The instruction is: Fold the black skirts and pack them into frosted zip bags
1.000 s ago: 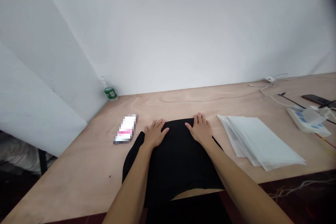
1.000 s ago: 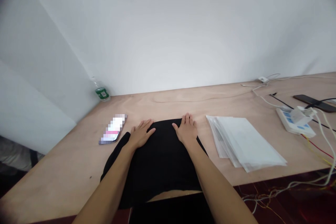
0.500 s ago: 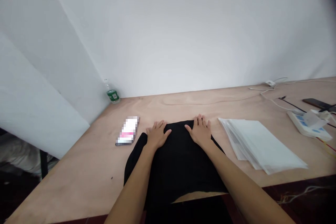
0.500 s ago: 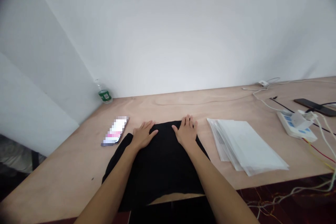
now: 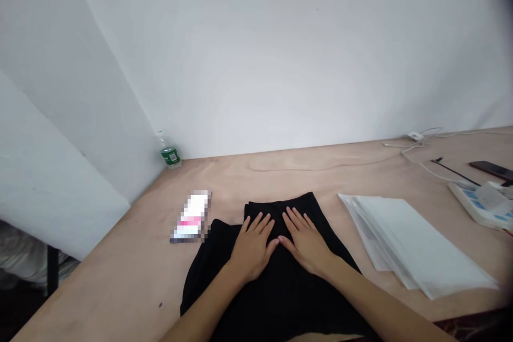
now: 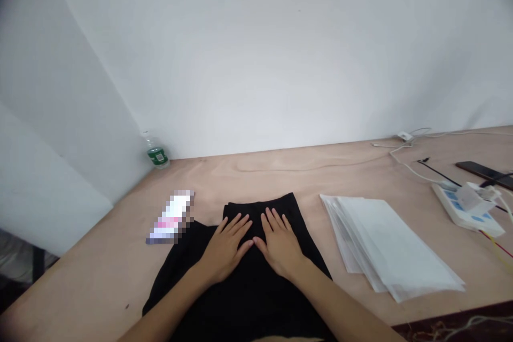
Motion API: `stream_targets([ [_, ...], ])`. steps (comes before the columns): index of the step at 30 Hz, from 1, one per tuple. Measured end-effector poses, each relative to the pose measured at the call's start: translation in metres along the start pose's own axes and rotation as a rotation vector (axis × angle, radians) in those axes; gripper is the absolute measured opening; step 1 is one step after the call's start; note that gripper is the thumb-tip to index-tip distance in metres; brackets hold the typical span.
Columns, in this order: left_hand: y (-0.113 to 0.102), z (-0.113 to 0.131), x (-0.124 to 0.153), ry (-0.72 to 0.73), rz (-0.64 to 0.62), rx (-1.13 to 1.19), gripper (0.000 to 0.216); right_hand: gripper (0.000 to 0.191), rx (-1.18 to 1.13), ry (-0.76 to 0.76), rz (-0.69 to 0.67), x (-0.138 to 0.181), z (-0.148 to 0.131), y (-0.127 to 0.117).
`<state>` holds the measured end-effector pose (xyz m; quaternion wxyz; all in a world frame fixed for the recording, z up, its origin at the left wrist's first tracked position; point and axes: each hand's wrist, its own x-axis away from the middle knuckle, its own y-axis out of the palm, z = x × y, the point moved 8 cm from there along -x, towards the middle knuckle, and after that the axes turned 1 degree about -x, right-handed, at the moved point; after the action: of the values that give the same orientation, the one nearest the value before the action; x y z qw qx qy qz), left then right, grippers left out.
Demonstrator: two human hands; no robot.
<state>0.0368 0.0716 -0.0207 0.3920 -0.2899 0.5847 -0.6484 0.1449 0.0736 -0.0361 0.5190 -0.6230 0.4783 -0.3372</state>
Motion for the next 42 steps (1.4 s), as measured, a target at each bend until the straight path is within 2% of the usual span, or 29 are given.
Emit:
stream_targets([
  [16, -0.006, -0.007, 0.006, -0.012, 0.005, 0.128, 0.043, 0.061, 0.019, -0.040, 0.034, -0.001, 0.001, 0.002],
  [20, -0.004, -0.016, 0.007, -0.020, 0.002, 0.168, 0.043, 0.060, 0.011, -0.058, 0.033, -0.001, 0.003, 0.001],
  [25, -0.005, -0.028, 0.011, -0.028, -0.014, 0.210, 0.043, 0.057, 0.031, -0.092, 0.037, 0.002, 0.012, -0.002],
  [31, -0.009, -0.033, 0.015, -0.030, -0.010, 0.235, 0.043, 0.058, 0.093, -0.060, 0.074, 0.004, 0.030, -0.007],
  [42, -0.010, -0.032, 0.014, -0.039, 0.035, 0.225, 0.041, 0.057, 0.111, -0.059, 0.086, 0.003, 0.030, -0.005],
])
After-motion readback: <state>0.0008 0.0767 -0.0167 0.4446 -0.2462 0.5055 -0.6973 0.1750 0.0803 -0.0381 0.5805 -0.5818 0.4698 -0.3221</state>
